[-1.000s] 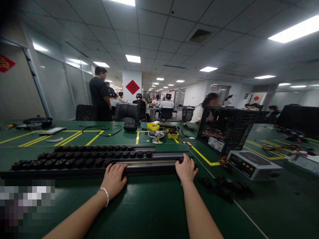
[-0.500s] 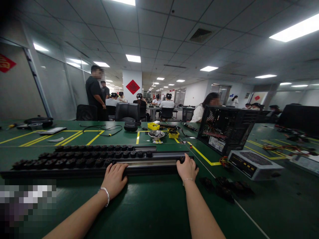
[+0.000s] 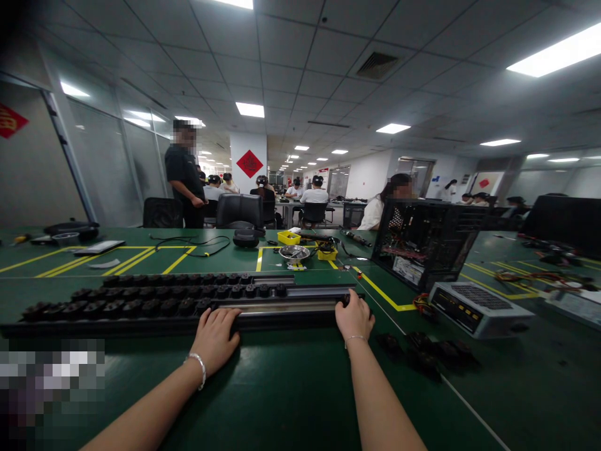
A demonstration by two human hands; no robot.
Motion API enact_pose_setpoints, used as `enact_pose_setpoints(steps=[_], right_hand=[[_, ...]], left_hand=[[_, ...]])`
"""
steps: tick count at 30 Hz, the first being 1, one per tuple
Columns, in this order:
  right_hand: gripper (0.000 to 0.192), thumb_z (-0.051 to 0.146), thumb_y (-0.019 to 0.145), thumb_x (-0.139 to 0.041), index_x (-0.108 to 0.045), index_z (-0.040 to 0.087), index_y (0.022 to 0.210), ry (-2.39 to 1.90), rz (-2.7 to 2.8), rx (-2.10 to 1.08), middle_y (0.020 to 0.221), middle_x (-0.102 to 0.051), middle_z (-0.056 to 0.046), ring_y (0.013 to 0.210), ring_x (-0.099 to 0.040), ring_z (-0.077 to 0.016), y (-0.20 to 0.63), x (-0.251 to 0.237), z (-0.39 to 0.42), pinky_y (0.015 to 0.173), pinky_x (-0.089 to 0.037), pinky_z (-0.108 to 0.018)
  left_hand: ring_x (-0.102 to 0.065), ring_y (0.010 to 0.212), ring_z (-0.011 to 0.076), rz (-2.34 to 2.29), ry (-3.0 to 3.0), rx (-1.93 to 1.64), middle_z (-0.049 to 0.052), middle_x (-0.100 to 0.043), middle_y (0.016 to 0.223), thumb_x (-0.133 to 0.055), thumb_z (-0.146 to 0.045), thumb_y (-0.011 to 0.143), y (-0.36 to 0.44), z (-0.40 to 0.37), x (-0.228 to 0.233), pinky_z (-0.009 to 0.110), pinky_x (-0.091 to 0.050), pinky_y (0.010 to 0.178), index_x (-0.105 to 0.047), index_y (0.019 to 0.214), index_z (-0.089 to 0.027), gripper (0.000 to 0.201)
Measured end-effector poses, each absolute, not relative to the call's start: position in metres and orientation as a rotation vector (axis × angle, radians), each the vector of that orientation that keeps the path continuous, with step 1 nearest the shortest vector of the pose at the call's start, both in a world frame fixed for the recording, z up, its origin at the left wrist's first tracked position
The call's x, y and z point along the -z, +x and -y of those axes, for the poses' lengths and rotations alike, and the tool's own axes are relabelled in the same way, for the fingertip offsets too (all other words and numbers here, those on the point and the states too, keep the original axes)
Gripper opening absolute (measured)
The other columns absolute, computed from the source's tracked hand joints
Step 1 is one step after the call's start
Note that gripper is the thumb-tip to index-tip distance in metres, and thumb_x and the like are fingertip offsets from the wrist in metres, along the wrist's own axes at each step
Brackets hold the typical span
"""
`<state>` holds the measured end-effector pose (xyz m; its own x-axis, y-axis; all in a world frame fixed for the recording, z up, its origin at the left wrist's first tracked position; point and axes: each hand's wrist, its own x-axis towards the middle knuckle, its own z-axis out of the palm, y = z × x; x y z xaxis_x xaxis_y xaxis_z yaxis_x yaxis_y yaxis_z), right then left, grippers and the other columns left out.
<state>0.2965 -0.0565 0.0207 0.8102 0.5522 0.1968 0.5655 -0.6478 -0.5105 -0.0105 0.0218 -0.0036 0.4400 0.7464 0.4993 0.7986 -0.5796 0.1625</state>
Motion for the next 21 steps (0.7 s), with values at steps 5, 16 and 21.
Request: enact_pose_setpoints(steps=[5,16,21], right_hand=[[0.047,0.034,0.079,-0.037,-0.045,0.025,0.125,-2.431,0.802,0.053,0.126,-0.049,-0.008,0.122,-0.036,-0.0245,0.296,-0.022,0.057,0.099,-0.028,-0.047],[0.046,0.035,0.077,-0.039,-0.052,0.019,0.118,-2.366,0.874,0.166,0.123,-0.051,-0.008,0.121,-0.036,-0.0252,0.317,-0.008,0.056,0.102,-0.023,-0.04],[0.046,0.037,0.078,-0.038,-0.051,0.02,0.119,-2.376,0.895,0.14,0.124,-0.052,-0.006,0.118,-0.04,-0.0242,0.324,-0.006,0.054,0.1,-0.025,-0.038]], left_hand=[[-0.048,0.11,0.0211,1.394,-2.59,0.819,0.005,-0.061,0.109,-0.046,-0.02,0.072,-0.01,-0.022,0.003,0.043,-0.015,0.107,-0.054,0.112,-0.023,0.041],[-0.048,0.11,0.0208,1.394,-2.585,0.83,0.005,-0.061,0.109,-0.047,-0.02,0.072,-0.01,-0.022,0.004,0.043,-0.016,0.107,-0.054,0.111,-0.023,0.04],[-0.048,0.109,0.021,1.397,-2.581,0.835,0.005,-0.061,0.109,-0.046,-0.02,0.072,-0.01,-0.022,0.005,0.043,-0.015,0.107,-0.055,0.111,-0.023,0.04]])
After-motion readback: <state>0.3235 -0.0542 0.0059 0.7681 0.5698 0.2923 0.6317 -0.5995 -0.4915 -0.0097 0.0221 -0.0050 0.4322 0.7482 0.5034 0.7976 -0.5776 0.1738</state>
